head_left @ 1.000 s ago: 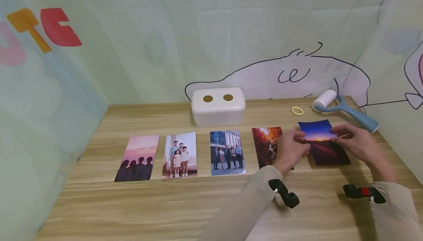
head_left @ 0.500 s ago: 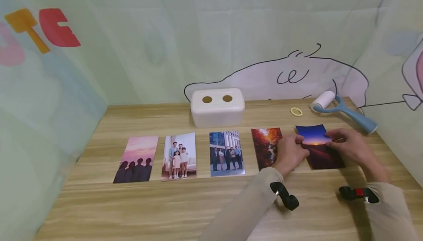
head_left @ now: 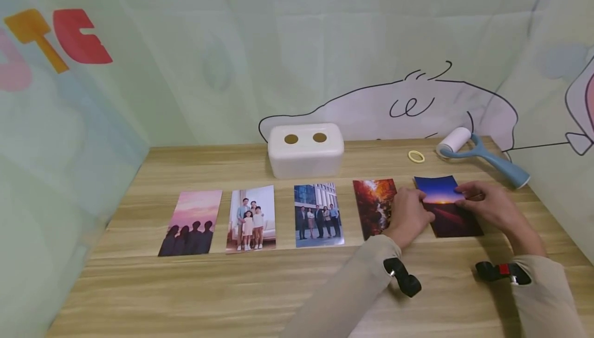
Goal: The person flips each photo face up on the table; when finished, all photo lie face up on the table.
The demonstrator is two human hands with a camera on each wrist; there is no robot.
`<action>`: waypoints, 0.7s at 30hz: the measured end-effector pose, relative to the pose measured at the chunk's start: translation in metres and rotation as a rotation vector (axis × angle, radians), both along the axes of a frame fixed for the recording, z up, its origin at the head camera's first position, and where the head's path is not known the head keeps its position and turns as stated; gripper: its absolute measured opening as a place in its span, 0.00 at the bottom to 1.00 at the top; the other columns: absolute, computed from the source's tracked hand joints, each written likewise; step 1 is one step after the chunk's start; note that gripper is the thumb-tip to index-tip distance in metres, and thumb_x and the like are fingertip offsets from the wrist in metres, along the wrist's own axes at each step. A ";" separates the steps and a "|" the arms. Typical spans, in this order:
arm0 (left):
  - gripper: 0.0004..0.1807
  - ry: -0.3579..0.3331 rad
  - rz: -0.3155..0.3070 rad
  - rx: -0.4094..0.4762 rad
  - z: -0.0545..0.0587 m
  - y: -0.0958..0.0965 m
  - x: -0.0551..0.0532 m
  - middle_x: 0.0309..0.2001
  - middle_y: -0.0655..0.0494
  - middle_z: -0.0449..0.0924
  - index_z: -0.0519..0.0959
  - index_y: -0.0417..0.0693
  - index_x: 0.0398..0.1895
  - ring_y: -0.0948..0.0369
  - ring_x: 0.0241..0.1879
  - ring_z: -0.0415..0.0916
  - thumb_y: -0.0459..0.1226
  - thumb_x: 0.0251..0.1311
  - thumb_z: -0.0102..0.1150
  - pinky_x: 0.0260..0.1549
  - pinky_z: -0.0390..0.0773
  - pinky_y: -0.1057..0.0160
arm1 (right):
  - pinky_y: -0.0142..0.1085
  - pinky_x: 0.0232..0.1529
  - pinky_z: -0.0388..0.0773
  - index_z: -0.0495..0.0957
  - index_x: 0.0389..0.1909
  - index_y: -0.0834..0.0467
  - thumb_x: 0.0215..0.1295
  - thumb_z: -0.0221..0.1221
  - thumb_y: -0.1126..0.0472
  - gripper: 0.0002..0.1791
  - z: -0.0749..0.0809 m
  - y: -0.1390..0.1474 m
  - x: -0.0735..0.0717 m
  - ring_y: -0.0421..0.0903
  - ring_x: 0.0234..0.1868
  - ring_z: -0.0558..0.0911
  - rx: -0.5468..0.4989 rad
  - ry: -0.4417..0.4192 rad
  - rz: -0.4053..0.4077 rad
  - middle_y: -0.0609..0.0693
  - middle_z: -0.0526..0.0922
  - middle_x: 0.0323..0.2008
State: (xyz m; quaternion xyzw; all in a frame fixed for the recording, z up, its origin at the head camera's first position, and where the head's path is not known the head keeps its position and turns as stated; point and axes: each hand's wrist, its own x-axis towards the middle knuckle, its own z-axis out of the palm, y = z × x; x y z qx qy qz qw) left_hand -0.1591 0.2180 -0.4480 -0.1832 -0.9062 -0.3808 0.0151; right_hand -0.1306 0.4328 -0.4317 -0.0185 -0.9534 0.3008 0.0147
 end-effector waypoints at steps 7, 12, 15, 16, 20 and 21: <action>0.20 0.001 0.011 -0.021 0.002 -0.002 0.004 0.40 0.61 0.83 0.92 0.50 0.44 0.68 0.43 0.80 0.38 0.44 0.85 0.43 0.73 0.77 | 0.29 0.34 0.76 0.78 0.55 0.76 0.72 0.67 0.67 0.19 -0.001 -0.001 0.000 0.64 0.44 0.84 -0.003 -0.010 0.008 0.70 0.86 0.43; 0.20 -0.007 0.030 -0.038 0.003 -0.003 0.005 0.39 0.62 0.81 0.92 0.52 0.44 0.68 0.42 0.78 0.39 0.44 0.85 0.42 0.73 0.77 | 0.29 0.33 0.77 0.77 0.55 0.77 0.72 0.67 0.67 0.19 -0.001 -0.001 -0.001 0.65 0.45 0.84 -0.010 -0.017 0.013 0.72 0.85 0.44; 0.20 0.007 0.033 -0.040 0.004 -0.003 0.005 0.39 0.62 0.81 0.92 0.52 0.43 0.68 0.42 0.79 0.39 0.43 0.85 0.41 0.72 0.77 | 0.30 0.34 0.77 0.77 0.56 0.77 0.73 0.66 0.65 0.20 0.002 -0.001 0.000 0.66 0.46 0.84 -0.002 -0.017 0.015 0.72 0.85 0.45; 0.20 0.012 0.029 -0.041 0.004 -0.003 0.005 0.39 0.62 0.82 0.92 0.52 0.43 0.69 0.42 0.79 0.39 0.43 0.85 0.41 0.72 0.78 | 0.31 0.35 0.77 0.77 0.56 0.77 0.74 0.65 0.65 0.20 0.003 -0.001 0.000 0.67 0.46 0.84 -0.002 -0.021 0.016 0.72 0.85 0.45; 0.19 0.023 -0.004 -0.027 0.007 -0.005 0.004 0.40 0.63 0.84 0.92 0.52 0.44 0.69 0.43 0.79 0.40 0.45 0.84 0.41 0.71 0.78 | 0.38 0.37 0.79 0.76 0.57 0.77 0.77 0.62 0.61 0.21 0.009 0.001 0.003 0.68 0.48 0.82 0.005 -0.050 -0.012 0.74 0.84 0.47; 0.19 0.022 -0.015 -0.015 0.009 -0.006 0.005 0.41 0.63 0.84 0.92 0.52 0.45 0.69 0.44 0.79 0.40 0.47 0.83 0.42 0.71 0.79 | 0.40 0.38 0.79 0.76 0.58 0.77 0.78 0.61 0.60 0.22 0.012 0.002 0.003 0.69 0.49 0.82 0.007 -0.053 -0.024 0.74 0.83 0.49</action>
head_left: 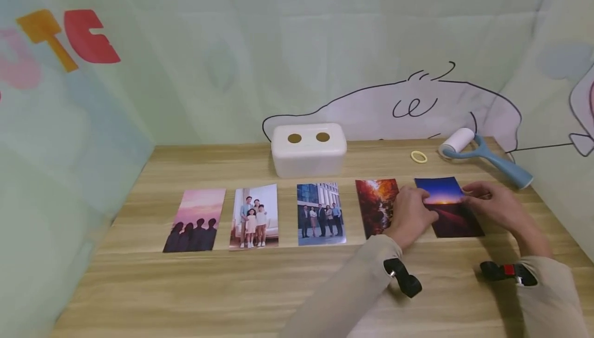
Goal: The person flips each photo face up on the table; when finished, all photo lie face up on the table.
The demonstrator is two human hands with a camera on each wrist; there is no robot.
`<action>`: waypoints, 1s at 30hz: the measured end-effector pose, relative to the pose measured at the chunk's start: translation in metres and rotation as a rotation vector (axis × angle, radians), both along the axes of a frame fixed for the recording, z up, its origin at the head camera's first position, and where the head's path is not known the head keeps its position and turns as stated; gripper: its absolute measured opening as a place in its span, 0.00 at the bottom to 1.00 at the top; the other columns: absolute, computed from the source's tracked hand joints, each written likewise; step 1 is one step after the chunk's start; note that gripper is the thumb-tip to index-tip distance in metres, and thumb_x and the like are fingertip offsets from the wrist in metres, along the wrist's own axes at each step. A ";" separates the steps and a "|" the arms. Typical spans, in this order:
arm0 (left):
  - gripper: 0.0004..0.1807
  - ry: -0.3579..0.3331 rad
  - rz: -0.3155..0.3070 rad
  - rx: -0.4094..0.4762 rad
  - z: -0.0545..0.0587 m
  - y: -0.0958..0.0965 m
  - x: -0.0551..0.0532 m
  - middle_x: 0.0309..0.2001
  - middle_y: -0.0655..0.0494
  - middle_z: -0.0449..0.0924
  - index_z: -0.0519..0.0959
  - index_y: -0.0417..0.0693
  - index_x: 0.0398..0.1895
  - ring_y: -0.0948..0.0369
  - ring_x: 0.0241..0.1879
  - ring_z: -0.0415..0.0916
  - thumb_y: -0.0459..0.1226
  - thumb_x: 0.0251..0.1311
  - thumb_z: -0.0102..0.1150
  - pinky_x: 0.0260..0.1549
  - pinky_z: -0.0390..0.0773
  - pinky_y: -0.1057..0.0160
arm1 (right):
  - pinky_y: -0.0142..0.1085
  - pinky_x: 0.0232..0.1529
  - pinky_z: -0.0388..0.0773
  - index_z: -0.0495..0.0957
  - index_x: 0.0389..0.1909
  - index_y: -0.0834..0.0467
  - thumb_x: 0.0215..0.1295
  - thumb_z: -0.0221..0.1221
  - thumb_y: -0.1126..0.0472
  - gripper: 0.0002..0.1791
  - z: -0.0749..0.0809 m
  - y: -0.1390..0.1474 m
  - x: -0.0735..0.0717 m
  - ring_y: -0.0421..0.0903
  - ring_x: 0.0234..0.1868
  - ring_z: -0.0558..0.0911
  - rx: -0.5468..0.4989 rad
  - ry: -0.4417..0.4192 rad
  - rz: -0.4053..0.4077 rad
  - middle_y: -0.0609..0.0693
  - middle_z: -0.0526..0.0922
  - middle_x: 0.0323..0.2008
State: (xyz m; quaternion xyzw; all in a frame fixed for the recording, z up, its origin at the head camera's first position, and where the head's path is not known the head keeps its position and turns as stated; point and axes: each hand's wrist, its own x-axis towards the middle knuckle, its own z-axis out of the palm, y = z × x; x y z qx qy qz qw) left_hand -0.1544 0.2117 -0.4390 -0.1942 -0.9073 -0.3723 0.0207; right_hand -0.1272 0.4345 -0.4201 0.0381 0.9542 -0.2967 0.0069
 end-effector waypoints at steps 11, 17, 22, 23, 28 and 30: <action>0.21 -0.006 -0.110 0.055 0.037 -0.053 -0.011 0.55 0.59 0.84 0.86 0.49 0.59 0.67 0.52 0.78 0.43 0.64 0.71 0.50 0.76 0.73 | 0.33 0.36 0.73 0.75 0.63 0.73 0.83 0.56 0.52 0.27 0.021 -0.003 0.000 0.72 0.56 0.79 0.011 0.131 -0.092 0.76 0.79 0.57; 0.26 0.052 -0.129 -0.038 0.065 -0.100 -0.032 0.64 0.52 0.79 0.79 0.46 0.69 0.59 0.62 0.77 0.44 0.70 0.66 0.61 0.76 0.63 | 0.50 0.45 0.81 0.68 0.70 0.73 0.84 0.54 0.50 0.31 0.034 -0.004 0.001 0.81 0.61 0.73 -0.007 0.193 -0.098 0.79 0.73 0.63; 0.29 0.120 -0.125 -0.145 0.080 -0.141 -0.047 0.71 0.47 0.74 0.76 0.44 0.73 0.53 0.70 0.71 0.44 0.73 0.62 0.67 0.74 0.56 | 0.77 0.59 0.63 0.63 0.74 0.73 0.84 0.53 0.53 0.32 0.048 -0.005 -0.006 0.84 0.65 0.67 0.040 0.288 -0.075 0.81 0.67 0.67; 0.29 0.137 -0.122 -0.160 0.082 -0.149 -0.050 0.73 0.46 0.73 0.75 0.43 0.73 0.51 0.71 0.70 0.44 0.73 0.62 0.68 0.72 0.55 | 0.78 0.61 0.60 0.62 0.75 0.73 0.85 0.53 0.52 0.33 0.051 -0.006 -0.008 0.83 0.68 0.64 0.053 0.303 -0.071 0.81 0.65 0.69; 0.31 0.261 -0.094 -0.235 0.088 -0.188 -0.066 0.76 0.40 0.68 0.73 0.40 0.74 0.46 0.77 0.62 0.45 0.72 0.62 0.74 0.64 0.48 | 0.76 0.69 0.50 0.58 0.79 0.70 0.85 0.52 0.48 0.37 0.060 -0.011 -0.015 0.79 0.75 0.55 0.108 0.351 -0.050 0.78 0.59 0.74; 0.33 0.309 -0.075 -0.277 0.090 -0.203 -0.072 0.76 0.38 0.67 0.72 0.40 0.75 0.44 0.78 0.60 0.47 0.73 0.62 0.76 0.61 0.47 | 0.75 0.72 0.48 0.58 0.80 0.69 0.84 0.51 0.47 0.37 0.062 -0.012 -0.018 0.77 0.77 0.53 0.130 0.367 -0.033 0.76 0.57 0.76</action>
